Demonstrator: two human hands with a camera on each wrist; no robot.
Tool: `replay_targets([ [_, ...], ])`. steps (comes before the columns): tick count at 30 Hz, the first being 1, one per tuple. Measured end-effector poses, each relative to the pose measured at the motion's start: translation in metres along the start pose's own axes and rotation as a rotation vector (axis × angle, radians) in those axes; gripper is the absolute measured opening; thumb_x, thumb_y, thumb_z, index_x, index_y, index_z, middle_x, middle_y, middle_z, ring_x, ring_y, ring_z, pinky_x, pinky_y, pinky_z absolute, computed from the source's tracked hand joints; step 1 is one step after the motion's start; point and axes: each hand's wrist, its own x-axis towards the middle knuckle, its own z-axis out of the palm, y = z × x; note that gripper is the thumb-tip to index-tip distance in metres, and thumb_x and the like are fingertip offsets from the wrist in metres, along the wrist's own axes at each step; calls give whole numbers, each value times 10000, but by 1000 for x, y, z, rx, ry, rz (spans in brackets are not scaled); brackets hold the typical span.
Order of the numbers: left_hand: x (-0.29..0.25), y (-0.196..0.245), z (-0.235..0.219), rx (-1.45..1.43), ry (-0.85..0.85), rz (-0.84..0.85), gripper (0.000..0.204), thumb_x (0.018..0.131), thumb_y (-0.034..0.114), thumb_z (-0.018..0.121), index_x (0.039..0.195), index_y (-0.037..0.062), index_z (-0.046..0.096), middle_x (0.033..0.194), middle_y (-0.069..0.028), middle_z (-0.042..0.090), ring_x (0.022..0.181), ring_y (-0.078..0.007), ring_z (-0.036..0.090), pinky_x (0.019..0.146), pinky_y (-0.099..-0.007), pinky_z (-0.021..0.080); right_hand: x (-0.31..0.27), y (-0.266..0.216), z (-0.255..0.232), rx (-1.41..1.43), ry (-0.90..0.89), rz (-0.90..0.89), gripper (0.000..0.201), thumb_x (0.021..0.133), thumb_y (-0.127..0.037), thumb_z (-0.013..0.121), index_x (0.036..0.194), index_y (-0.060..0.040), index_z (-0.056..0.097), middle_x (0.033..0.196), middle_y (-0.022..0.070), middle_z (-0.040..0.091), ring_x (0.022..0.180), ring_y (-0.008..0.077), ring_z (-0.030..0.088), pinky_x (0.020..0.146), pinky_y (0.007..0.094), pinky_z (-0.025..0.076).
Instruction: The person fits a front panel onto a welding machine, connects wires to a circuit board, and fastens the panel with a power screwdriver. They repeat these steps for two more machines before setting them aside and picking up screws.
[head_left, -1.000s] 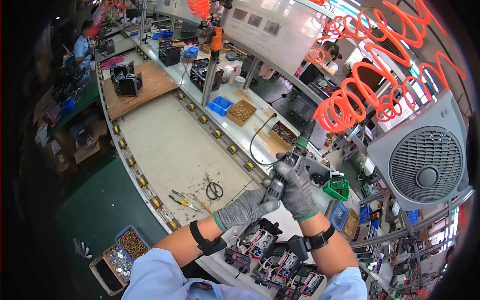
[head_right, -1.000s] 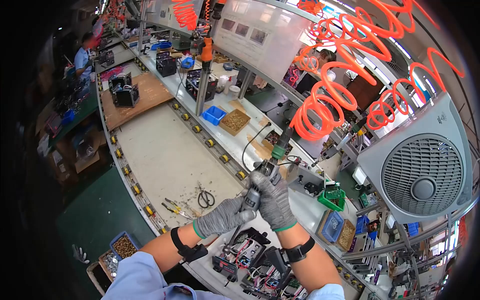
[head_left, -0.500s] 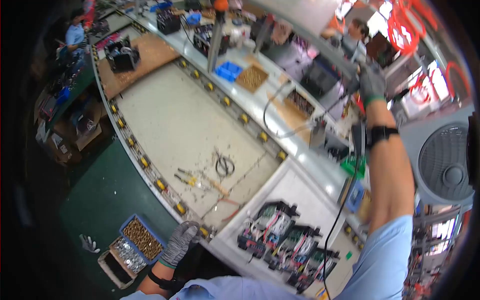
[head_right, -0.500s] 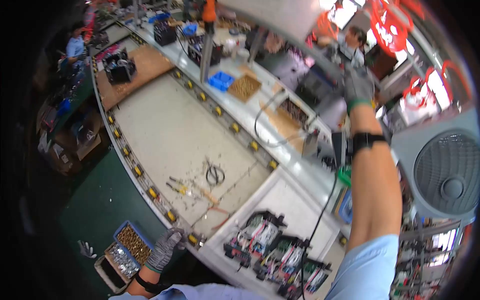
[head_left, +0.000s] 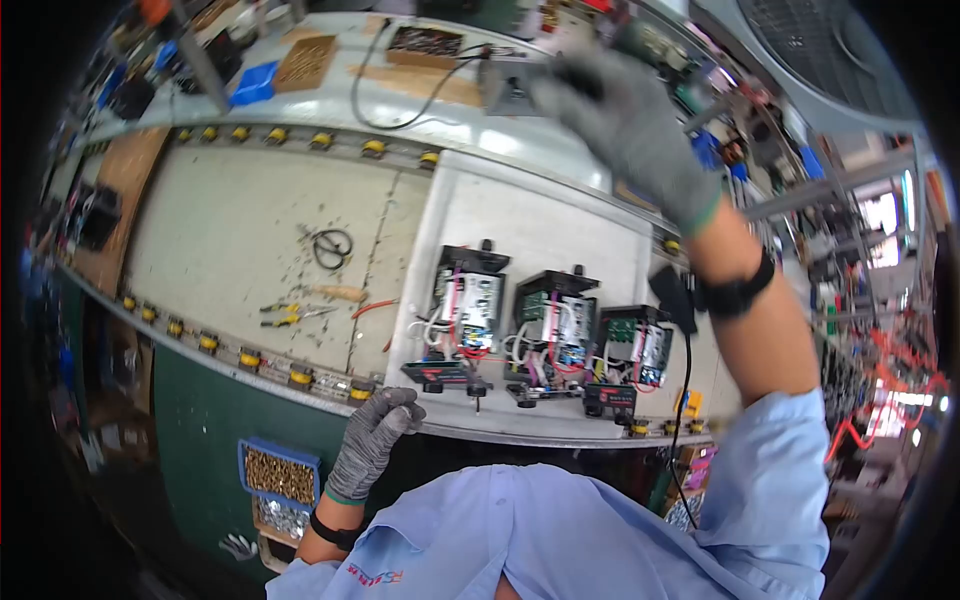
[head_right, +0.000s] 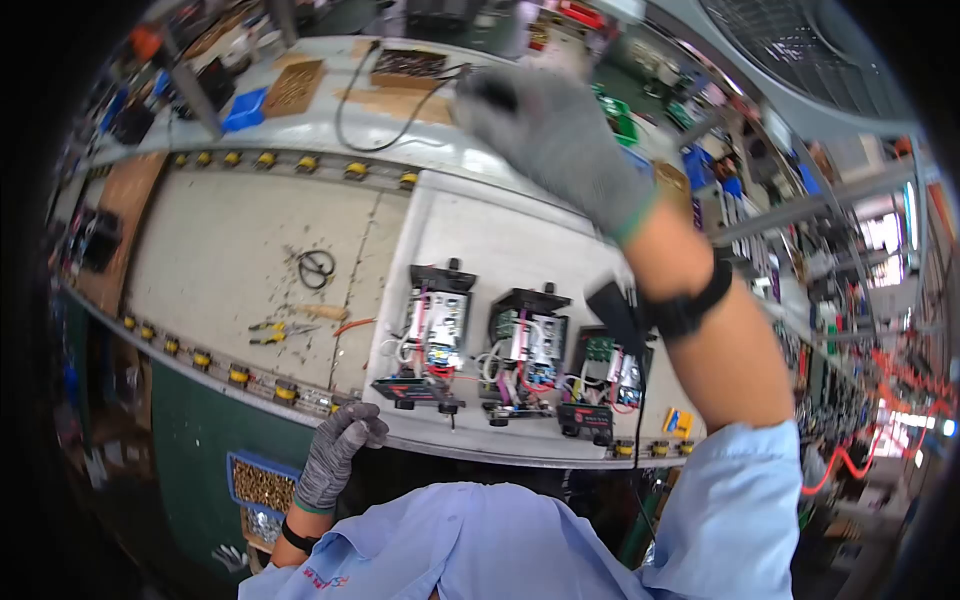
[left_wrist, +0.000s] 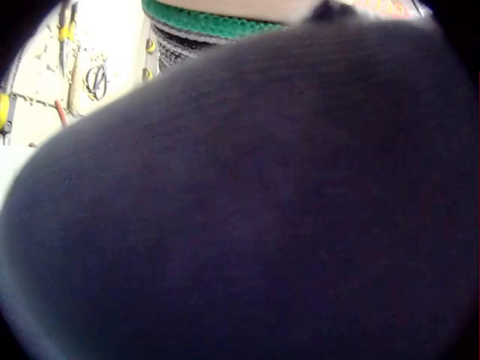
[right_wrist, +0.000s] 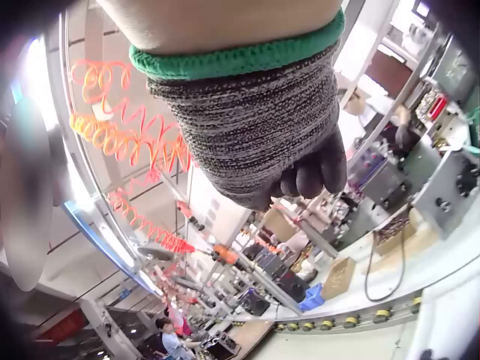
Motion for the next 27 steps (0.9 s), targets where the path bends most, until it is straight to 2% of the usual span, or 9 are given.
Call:
replay_targets([
  [3, 18, 17, 35, 90, -142, 34, 460, 968, 347, 651, 1235, -22, 589, 1033, -93, 676, 955, -164, 632, 896, -311, 507, -142, 17, -39, 225, 144, 319, 278, 888, -265, 730, 1020, -21, 700, 865, 121, 673, 745, 230, 648, 707, 344, 529],
  [7, 31, 30, 96, 194, -315, -23, 407, 980, 298, 635, 1229, -22, 593, 1051, -98, 681, 990, -160, 633, 919, -315, 503, -363, 70, -43, 374, 393, 920, 254, 943, -250, 692, 1005, -4, 699, 793, 51, 685, 679, 103, 594, 631, 276, 495],
  [10, 37, 24, 155, 338, -412, -57, 477, 955, 372, 653, 1218, -23, 609, 1018, -110, 689, 937, -177, 666, 855, -322, 543, -524, 90, 12, 489, 195, 1311, 268, 947, -302, 683, 988, -38, 708, 755, 43, 679, 661, 105, 599, 620, 284, 498],
  [12, 39, 6, 195, 367, -493, -179, 481, 971, 352, 634, 1230, -51, 588, 1017, -104, 690, 925, -157, 660, 849, -300, 539, -579, 82, 54, 262, -2, 1181, 218, 873, -258, 708, 1001, -83, 715, 873, 141, 726, 848, 308, 701, 819, 401, 545],
  [14, 45, -22, 230, 438, -545, -227, 474, 979, 340, 626, 1234, -57, 580, 1013, -102, 688, 917, -151, 655, 851, -296, 537, -603, 84, 94, 74, -294, 1244, 335, 835, -260, 716, 1138, -120, 679, 1162, 166, 644, 1090, 343, 634, 939, 440, 520],
  [17, 45, -50, 277, 526, -596, -312, 445, 998, 307, 610, 1242, -63, 564, 1004, -96, 681, 898, -138, 641, 860, -287, 531, -614, 104, 126, -28, -404, 1168, 361, 832, -252, 716, 1161, -121, 651, 1247, 172, 583, 1128, 369, 607, 939, 444, 520],
  [21, 52, -82, 299, 486, -543, -443, 577, 971, 412, 642, 1299, -46, 519, 1031, -123, 679, 905, -175, 664, 876, -318, 546, -624, 126, 121, 165, -414, 1099, 253, 855, -240, 686, 1064, -99, 677, 1047, 176, 665, 982, 353, 655, 884, 462, 527],
  [24, 66, -117, 313, 50, -104, -800, 1000, 785, 730, 670, 1396, -11, 392, 1284, -312, 532, 1065, -431, 622, 913, -572, 518, -628, 122, 84, 301, -325, 1015, 176, 885, -231, 655, 1007, -105, 673, 940, 171, 694, 903, 351, 676, 830, 458, 531],
  [27, 92, -140, 329, -190, 166, -899, 1020, 755, 811, 614, 1375, 21, 437, 1342, -337, 448, 1100, -510, 573, 901, -663, 478, -629, 107, 48, 437, -224, 902, 157, 910, -193, 644, 1032, -95, 654, 893, 141, 693, 796, 294, 689, 755, 403, 544],
])
